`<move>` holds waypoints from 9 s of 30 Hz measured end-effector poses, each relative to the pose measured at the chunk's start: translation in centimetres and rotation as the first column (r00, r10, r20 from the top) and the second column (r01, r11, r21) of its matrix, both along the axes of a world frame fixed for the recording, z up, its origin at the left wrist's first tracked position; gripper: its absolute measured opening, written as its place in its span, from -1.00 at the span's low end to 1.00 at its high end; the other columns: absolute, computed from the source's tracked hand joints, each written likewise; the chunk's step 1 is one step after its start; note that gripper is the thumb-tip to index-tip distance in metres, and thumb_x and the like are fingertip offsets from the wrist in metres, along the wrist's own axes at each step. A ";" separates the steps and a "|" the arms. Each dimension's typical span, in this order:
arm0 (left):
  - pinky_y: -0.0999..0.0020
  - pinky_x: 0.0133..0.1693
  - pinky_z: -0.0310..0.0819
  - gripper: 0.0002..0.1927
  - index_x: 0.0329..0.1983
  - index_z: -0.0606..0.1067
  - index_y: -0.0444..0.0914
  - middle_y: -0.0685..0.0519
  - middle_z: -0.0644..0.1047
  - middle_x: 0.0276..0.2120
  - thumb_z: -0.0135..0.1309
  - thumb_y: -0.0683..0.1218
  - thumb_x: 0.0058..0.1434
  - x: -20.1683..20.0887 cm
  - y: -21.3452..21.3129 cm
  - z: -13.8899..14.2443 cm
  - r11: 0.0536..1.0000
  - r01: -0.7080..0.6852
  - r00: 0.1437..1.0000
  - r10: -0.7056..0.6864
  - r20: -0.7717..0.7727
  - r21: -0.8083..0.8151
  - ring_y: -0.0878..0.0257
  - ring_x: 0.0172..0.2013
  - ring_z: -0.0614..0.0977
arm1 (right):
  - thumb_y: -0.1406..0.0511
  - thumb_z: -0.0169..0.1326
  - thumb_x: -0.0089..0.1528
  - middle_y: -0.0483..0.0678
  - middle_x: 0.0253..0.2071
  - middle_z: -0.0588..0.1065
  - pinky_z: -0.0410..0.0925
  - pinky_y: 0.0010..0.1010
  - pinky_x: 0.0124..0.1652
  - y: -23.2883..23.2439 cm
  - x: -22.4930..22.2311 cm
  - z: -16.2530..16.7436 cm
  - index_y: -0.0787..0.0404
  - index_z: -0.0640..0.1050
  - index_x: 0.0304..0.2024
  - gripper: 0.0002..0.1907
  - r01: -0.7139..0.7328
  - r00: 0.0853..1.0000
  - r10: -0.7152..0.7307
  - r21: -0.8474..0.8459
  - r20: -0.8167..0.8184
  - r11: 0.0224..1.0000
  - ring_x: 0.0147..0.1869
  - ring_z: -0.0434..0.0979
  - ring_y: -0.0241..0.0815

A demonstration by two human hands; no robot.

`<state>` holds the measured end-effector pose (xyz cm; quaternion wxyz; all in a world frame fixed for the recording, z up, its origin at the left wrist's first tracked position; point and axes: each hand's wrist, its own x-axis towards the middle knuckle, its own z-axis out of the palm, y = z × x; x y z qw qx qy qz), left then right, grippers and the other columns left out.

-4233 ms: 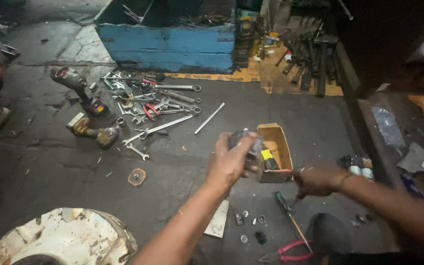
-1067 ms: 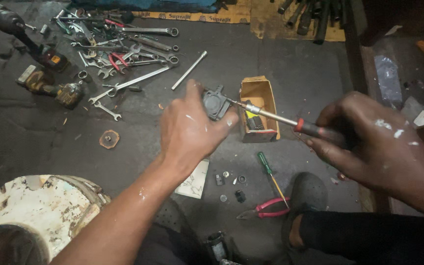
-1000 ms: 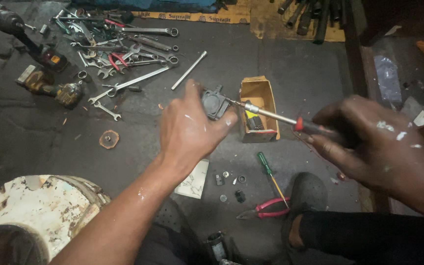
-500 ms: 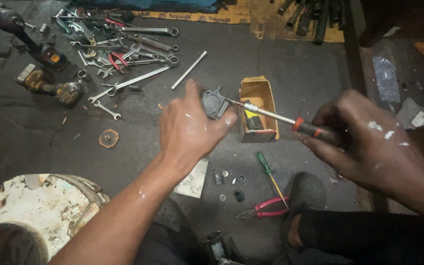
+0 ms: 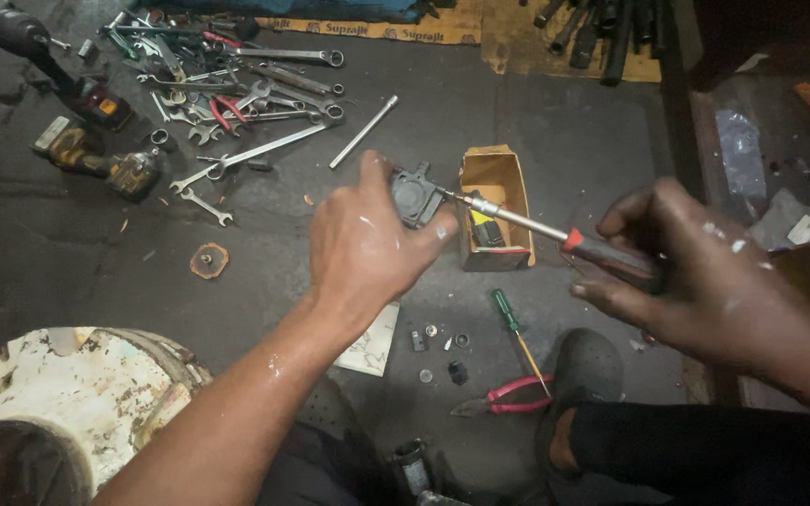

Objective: The person assembles a small mechanical component, likely a carburetor, by fitting a black plastic cover onto a brass-colored body. They insert a small metal pin into the assembly and then use a screwdriver to tighten a screw on the side of the cover.

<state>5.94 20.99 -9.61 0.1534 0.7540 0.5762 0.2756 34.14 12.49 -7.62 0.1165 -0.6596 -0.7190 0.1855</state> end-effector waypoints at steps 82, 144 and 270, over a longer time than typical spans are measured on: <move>-0.06 -0.39 0.56 -0.27 -0.04 0.46 -0.45 -0.23 0.57 -0.61 0.36 0.19 -0.05 -0.4 -1.0 -0.4 0.998 0.031 0.999 -0.032 0.026 0.057 -0.20 -0.51 0.66 | 0.12 0.23 0.24 -0.08 -0.30 0.52 0.42 -0.46 -0.56 0.1 -2.4 1.3 0.12 0.42 0.03 -0.58 0.048 0.997 -0.056 -0.151 -0.051 0.987 -0.50 0.56 -0.24; -0.09 -0.26 0.57 -0.30 -0.04 0.44 -0.45 -0.28 0.60 -0.51 0.32 0.17 -0.03 -1.3 -1.7 -0.5 0.999 0.042 0.999 -0.042 0.005 -0.034 -0.23 -0.40 0.68 | 0.08 0.10 0.29 -0.09 -0.36 0.59 0.38 -0.47 -0.57 -0.1 -2.7 0.6 0.04 0.47 0.09 -0.63 -0.267 0.964 0.261 0.178 0.059 0.947 -0.41 0.58 -0.28; -0.03 -0.38 0.58 -0.32 -0.03 0.45 -0.43 -0.22 0.58 -0.60 0.29 0.20 0.03 -2.1 -0.8 0.4 0.999 0.029 0.999 -0.029 -0.016 0.022 -0.15 -0.53 0.68 | 0.21 0.16 0.30 -0.11 -0.26 0.59 0.48 -0.63 -0.39 0.5 -3.7 0.3 0.14 0.45 0.10 -0.65 -0.314 0.940 0.339 0.293 -0.038 0.903 -0.26 0.61 -0.38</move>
